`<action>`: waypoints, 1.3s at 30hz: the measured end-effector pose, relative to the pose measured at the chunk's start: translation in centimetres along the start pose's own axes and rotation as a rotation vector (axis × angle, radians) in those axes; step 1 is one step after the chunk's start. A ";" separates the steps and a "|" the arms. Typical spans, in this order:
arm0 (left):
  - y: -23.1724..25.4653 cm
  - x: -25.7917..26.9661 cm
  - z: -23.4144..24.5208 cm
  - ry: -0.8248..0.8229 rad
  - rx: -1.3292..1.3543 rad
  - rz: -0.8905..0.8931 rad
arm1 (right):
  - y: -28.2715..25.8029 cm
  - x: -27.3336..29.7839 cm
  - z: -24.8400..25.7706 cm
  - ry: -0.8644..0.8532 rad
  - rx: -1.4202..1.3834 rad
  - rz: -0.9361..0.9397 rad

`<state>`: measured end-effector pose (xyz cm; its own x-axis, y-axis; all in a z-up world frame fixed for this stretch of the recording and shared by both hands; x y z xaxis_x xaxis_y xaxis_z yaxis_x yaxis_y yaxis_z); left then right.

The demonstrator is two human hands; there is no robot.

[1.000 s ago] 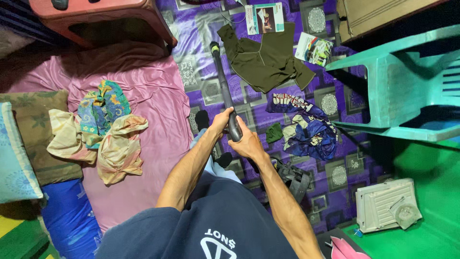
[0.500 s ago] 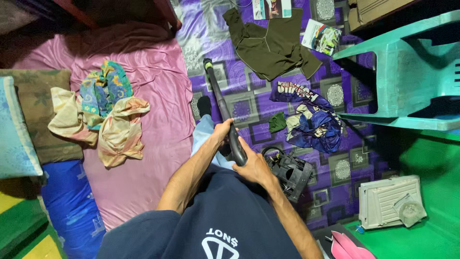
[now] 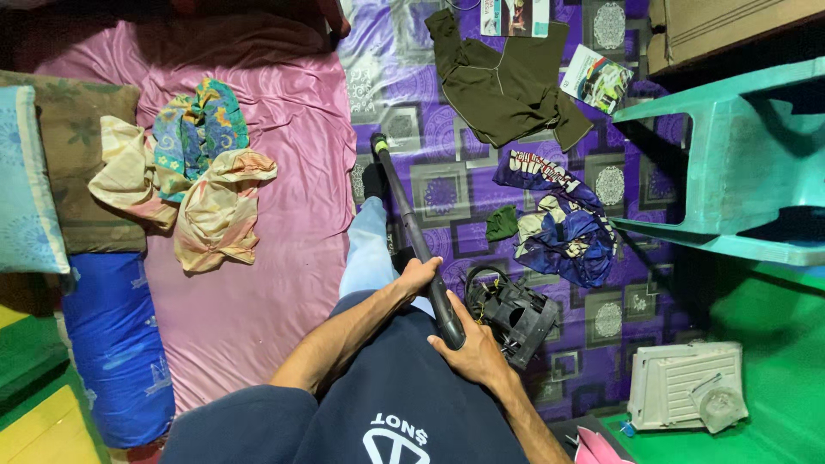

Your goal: The person sits on the floor and assembles a vacuum cleaner by attaching a long black wand to the main motor unit. They align the components and push them together to secure the connection.

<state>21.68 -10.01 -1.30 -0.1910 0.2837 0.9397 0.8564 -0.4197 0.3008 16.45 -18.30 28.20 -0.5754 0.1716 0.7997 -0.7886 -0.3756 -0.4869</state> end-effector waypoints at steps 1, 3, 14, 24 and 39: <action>0.3 -0.1 0.0 0.005 -0.004 -0.025 | -0.1 -0.4 0.0 0.007 -0.006 0.033; 0.4 -0.5 0.7 0.017 -0.012 -0.071 | -0.4 -1.3 -0.3 0.019 -0.019 0.097; 8.0 -4.4 5.4 -0.012 0.276 -0.248 | -4.5 -11.1 -0.8 0.073 0.054 0.178; 14.3 -3.8 9.0 -0.110 0.300 -0.355 | -9.4 -19.4 0.5 0.145 0.095 0.250; 15.4 -2.2 10.5 0.007 0.247 -0.176 | -9.6 -19.7 0.3 0.105 0.167 0.200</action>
<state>40.33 -8.00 -0.47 -0.3497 0.3273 0.8778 0.9003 -0.1418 0.4116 35.42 -18.30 17.23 -0.7426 0.1690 0.6481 -0.6152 -0.5548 -0.5602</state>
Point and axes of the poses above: each hand's wrist, its own x-axis away from the middle knuckle, its own z-axis out of the back of the hand, y = z × x, the point moved 4 cm from there along -x, towards the middle knuckle, and after that the axes turned 3 degrees about -x, right-handed, at the moved point
